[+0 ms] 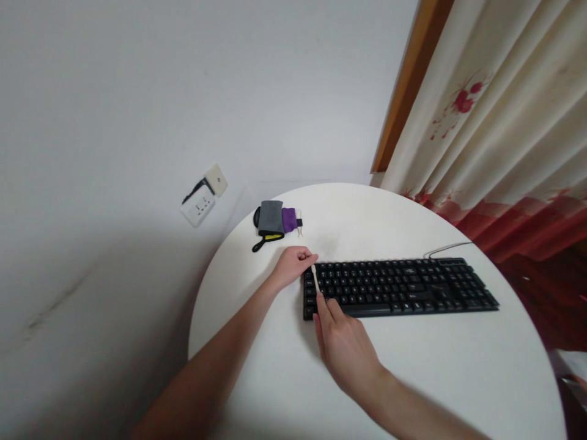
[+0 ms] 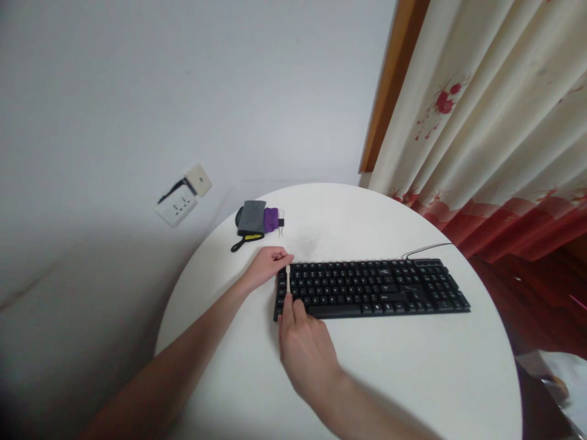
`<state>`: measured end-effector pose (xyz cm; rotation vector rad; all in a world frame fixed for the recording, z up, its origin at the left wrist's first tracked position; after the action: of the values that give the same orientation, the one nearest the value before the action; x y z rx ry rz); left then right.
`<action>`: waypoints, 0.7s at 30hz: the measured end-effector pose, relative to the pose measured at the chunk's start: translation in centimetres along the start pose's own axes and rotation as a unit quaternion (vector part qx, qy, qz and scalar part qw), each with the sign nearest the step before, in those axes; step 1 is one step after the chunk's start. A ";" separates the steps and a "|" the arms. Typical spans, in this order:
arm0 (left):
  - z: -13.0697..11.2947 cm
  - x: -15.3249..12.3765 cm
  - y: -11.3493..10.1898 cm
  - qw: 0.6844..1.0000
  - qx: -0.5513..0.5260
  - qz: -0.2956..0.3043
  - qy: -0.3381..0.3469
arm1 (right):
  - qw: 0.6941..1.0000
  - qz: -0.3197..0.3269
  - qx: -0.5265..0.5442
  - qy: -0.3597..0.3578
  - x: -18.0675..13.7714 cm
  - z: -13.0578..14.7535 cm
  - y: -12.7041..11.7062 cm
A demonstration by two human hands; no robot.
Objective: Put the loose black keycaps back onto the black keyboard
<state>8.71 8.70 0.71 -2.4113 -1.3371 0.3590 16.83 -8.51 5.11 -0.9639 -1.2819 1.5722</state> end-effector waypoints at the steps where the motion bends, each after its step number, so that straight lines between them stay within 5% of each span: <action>1: 0.1 0.0 0.0 1.000 -0.001 0.002 -0.002 | 1.000 0.000 -0.002 -0.006 -0.1 0.2 0.0; 21: 0.0 0.0 0.0 1.000 0.014 0.007 -0.007 | 0.992 0.117 -0.048 -0.004 -3.4 -1.2 0.0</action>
<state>8.73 8.67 0.70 -2.4005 -1.3139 0.3957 19.10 -11.32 5.05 -1.2067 -1.2976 1.7045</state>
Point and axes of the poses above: each hand's wrist, its own x-axis towards the middle knuckle, its own y-axis out of the palm, z = x × y, the point moved 8 cm from there along x, towards the middle knuckle, and after that the axes turned 13 degrees about z, right-handed, at the moved point
